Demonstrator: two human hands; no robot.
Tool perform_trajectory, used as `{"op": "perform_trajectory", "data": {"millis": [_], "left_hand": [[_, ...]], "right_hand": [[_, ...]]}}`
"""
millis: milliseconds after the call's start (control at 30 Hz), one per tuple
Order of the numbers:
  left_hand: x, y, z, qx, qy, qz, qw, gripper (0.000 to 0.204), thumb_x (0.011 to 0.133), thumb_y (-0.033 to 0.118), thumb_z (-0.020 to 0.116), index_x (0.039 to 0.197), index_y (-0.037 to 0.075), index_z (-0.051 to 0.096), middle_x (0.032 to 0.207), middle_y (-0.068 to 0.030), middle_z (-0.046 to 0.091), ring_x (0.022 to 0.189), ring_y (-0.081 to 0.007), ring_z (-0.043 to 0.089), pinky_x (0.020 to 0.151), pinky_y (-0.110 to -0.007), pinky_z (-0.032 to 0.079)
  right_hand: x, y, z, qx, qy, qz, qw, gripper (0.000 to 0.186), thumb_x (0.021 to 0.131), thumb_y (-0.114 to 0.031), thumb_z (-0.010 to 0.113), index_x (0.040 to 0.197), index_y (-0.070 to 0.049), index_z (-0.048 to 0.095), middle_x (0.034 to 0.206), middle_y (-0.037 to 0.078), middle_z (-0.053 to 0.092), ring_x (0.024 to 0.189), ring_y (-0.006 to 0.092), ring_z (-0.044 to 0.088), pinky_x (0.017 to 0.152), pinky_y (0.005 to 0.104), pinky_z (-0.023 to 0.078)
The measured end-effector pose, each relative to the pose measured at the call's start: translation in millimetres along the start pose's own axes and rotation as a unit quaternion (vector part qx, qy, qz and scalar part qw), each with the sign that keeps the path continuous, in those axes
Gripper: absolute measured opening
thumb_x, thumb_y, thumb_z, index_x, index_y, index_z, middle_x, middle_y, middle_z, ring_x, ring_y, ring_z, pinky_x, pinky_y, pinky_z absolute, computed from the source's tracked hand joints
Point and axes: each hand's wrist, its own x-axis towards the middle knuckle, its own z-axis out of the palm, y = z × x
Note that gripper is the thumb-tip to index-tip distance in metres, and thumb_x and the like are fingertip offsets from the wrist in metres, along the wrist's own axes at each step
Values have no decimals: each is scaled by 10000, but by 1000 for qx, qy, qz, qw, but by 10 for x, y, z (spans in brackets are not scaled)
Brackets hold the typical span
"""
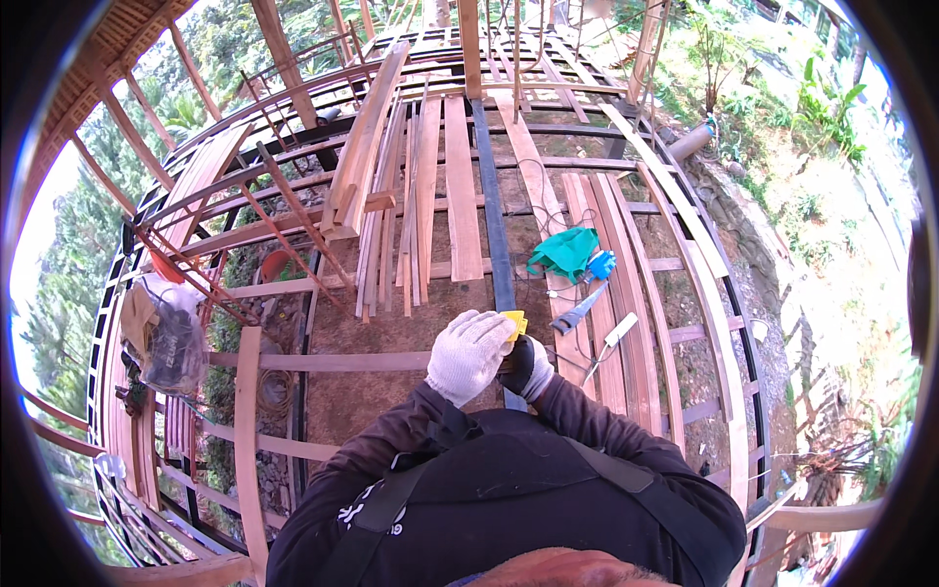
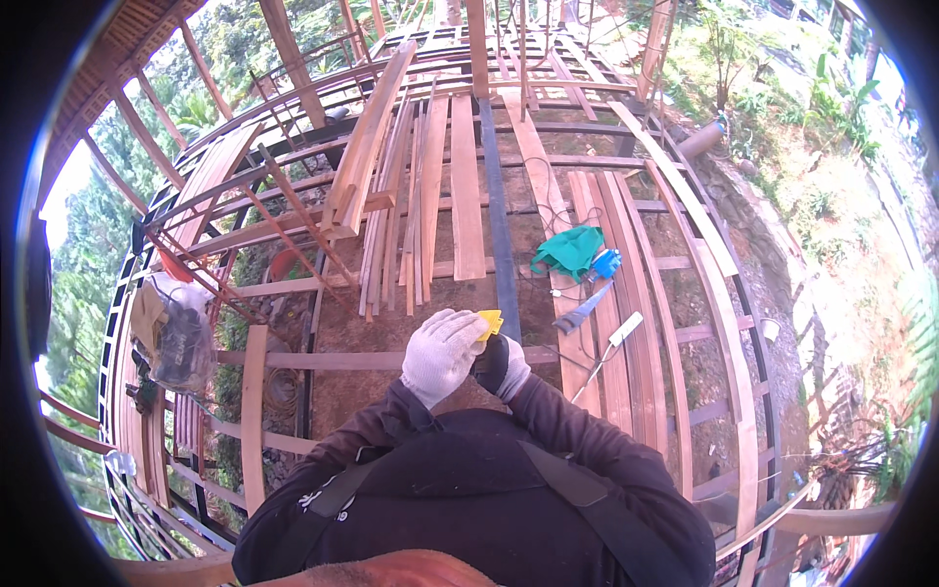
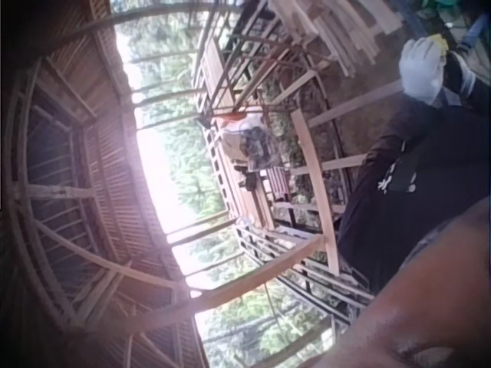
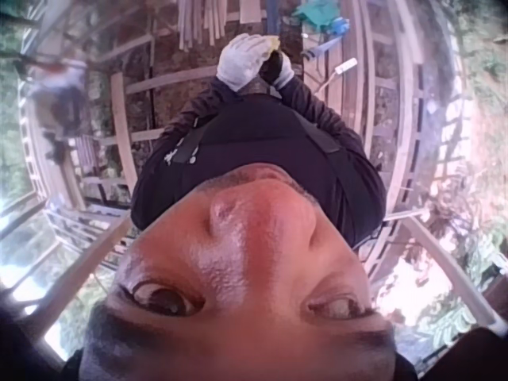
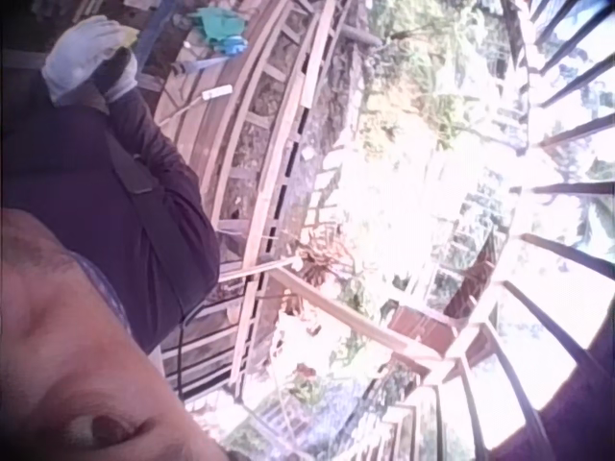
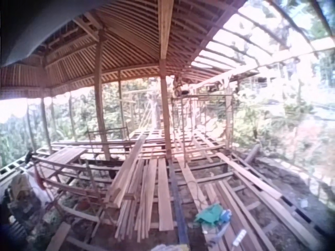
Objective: The person handles a small yellow case, moves a wooden plank into position on a frame, and then sits to adjust an electric planer using a screwdriver.
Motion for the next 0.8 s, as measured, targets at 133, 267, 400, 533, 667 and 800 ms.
{"op": "perform_trajectory", "data": {"millis": [133,267,400,533,667,800], "left_hand": [[-101,-22,11,-117,41,-111,986,311,903,108,717,1205,39,687,1137,-156,719,1059,-308,702,959,-397,540],[-254,-275,131,-415,155,-375,814,269,1016,107,627,1243,-32,662,1119,-43,695,1011,-99,631,919,-260,513],[-122,-318,-90,-505,193,-400,740,289,1020,152,629,1248,-22,660,1141,-72,700,1011,-120,646,908,-268,523],[-220,-427,-31,-565,198,-412,687,286,1027,146,611,1263,-13,646,1184,-92,692,1029,-153,671,904,-284,543],[-286,-486,-124,-611,234,-452,607,273,1024,153,606,1251,3,623,1129,-101,700,1020,-204,701,812,-306,585],[-687,-899,-138,-564,271,-484,612,275,1026,164,605,1254,10,609,1147,-114,691,1023,-257,706,850,-400,603]], "right_hand": [[47,241,96,-50,6,33,998,231,921,-193,667,1116,-70,650,1006,86,716,950,258,701,845,380,553],[51,81,26,686,-4,244,686,437,1018,-345,507,1342,-51,525,1238,167,649,1187,350,629,1022,507,484],[221,-430,-99,736,-4,254,627,632,1016,-503,499,1417,-16,470,1266,236,638,1116,389,682,953,495,562],[265,-684,-55,706,20,281,650,577,1017,-491,508,1396,-56,512,1113,163,708,942,279,726,865,402,582],[-8,-236,-118,528,5,301,794,392,1061,-325,494,1305,-24,555,962,152,693,626,165,574,583,290,466],[-705,435,-259,260,42,392,882,276,1039,-222,523,1228,-42,612,856,96,672,589,152,602,540,273,483]]}}
